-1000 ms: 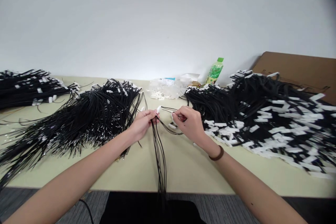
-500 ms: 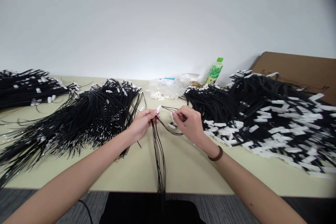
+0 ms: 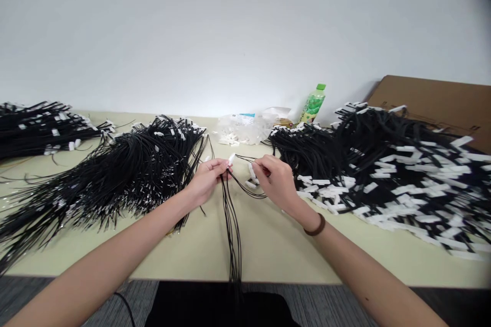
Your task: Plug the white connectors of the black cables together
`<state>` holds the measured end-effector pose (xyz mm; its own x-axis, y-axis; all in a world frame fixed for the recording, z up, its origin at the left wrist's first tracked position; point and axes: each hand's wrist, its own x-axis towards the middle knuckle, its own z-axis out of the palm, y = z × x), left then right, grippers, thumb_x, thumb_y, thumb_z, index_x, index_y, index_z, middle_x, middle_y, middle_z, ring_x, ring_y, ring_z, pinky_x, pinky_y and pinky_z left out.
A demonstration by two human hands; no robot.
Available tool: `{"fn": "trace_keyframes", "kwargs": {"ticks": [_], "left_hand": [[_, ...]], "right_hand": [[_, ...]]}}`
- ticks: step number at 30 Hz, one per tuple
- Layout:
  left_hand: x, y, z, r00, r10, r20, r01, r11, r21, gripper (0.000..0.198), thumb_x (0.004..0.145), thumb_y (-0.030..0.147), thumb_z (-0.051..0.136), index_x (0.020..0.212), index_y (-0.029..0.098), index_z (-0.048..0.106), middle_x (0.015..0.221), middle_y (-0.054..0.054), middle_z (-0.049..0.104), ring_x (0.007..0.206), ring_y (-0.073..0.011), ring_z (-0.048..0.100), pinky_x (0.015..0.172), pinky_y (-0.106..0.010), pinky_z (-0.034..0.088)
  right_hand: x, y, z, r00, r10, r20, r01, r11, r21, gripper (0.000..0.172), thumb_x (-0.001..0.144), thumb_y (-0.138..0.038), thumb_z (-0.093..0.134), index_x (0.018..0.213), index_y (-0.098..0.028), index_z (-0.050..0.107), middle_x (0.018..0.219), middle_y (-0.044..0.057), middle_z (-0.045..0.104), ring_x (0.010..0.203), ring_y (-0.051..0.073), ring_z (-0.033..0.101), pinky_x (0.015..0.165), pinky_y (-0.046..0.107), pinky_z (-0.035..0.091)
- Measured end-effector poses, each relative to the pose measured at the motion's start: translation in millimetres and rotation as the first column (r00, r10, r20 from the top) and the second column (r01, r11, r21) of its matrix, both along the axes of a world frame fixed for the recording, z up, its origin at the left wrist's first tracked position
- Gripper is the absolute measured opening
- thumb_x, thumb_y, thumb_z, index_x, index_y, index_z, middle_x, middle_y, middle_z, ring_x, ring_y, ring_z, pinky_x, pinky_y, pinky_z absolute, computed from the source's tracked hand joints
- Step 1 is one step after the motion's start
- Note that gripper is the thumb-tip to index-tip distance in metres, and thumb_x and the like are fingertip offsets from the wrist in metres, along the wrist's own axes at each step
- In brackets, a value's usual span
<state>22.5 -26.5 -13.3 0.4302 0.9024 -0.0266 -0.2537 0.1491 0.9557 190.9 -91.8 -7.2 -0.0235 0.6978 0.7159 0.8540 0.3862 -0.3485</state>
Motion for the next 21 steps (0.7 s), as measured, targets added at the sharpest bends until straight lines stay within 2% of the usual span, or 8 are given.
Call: {"fn": "trace_keyframes", "kwargs": {"ticks": [21], "left_hand": [[-0.7,-1.5,1.1,1.0,0.002,-0.014,-0.001,0.999,0.032,0.028,0.057,0.036,0.075,0.068,0.014,0.062,0.066,0.0,0.059,0.058,-0.0086,0.051,0.063,-0.025,0.041]], "right_hand": [[-0.1,0.9,-1.3,0.999,0.001,0.033,0.001,0.999,-0.039,0.025,0.087,-0.021,0.04,0.062,-0.016,0.043,0.061,-0.001,0.046,0.058,0.008,0.04,0.057,0.022,0.027]]}}
